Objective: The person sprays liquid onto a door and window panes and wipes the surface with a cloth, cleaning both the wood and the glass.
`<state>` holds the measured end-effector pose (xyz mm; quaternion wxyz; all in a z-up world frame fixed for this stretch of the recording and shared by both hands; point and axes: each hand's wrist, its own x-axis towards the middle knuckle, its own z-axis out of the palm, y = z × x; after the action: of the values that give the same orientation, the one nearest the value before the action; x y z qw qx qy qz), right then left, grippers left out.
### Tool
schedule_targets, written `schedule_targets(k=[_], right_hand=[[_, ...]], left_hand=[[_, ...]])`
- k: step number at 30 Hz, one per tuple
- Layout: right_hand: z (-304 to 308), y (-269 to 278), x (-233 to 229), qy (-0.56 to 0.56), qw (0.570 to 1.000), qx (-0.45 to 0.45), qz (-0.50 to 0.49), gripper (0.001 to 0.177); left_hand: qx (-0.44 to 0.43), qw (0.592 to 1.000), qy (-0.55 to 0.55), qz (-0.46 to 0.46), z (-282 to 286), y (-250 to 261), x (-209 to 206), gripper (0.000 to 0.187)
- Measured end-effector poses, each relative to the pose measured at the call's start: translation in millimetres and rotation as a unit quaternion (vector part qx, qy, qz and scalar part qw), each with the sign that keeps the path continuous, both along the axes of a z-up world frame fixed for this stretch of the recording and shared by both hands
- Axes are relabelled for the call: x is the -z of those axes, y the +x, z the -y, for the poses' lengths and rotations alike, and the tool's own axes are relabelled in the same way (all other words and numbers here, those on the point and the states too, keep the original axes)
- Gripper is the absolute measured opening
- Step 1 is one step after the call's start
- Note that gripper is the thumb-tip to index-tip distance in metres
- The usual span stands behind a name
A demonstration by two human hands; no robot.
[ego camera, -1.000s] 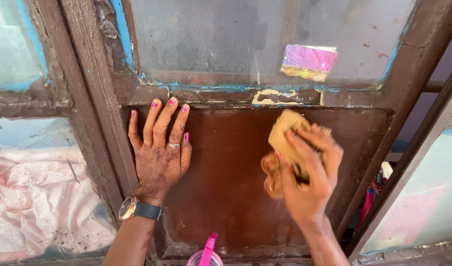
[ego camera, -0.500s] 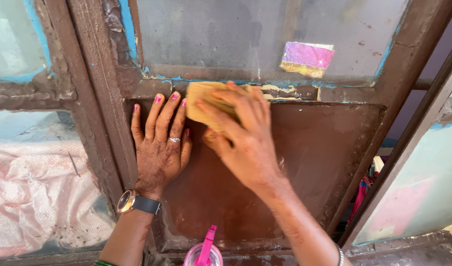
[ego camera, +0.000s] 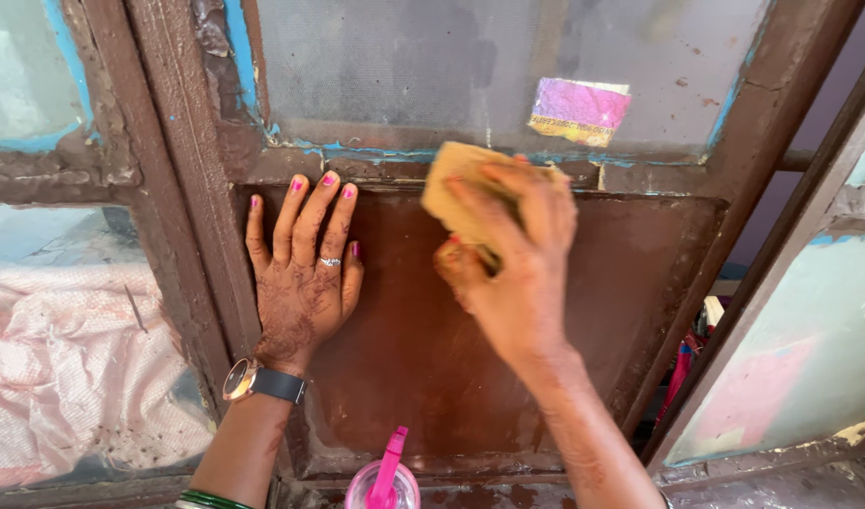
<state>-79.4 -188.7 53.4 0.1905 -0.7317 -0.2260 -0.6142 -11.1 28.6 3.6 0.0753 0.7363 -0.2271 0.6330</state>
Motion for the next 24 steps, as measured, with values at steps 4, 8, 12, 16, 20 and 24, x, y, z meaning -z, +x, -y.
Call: schedule_targets(k=[4, 8, 12, 16, 20, 24], right_hand=[[-15.8, -2.9, -7.4, -0.07, 0.996, -0.048, -0.03, 0.065], [-0.3, -2.1, -12.5, -0.111, 0.991, -0.067, -0.033, 0.06], [23.3, -8.5, -8.8, -0.089, 0.996, 0.001, -0.019, 0.06], [18.0, -10.7, -1.8, -0.062, 0.997, -0.005, -0.038, 0.059], [-10.7, -5.3, -2.9, -0.065, 0.997, -0.023, -0.03, 0.062], [-35.5, 3.9, 0.7, -0.127, 0.99, -0.058, -0.032, 0.064]], left_hand=[[0.01, 1.0, 0.002, 0.0, -0.4, -0.1, -0.9, 0.062], [0.011, 1.0, 0.0, 0.006, -0.1, 0.3, -0.5, 0.062], [0.002, 1.0, 0.001, 0.001, -0.7, -0.3, -0.1, 0.062], [-0.007, 1.0, 0.001, -0.004, -0.1, 0.4, -0.4, 0.062], [-0.007, 1.0, 0.001, -0.007, -1.1, 1.0, 0.0, 0.062], [0.013, 1.0, 0.003, -0.017, -3.7, 3.3, 0.4, 0.064]])
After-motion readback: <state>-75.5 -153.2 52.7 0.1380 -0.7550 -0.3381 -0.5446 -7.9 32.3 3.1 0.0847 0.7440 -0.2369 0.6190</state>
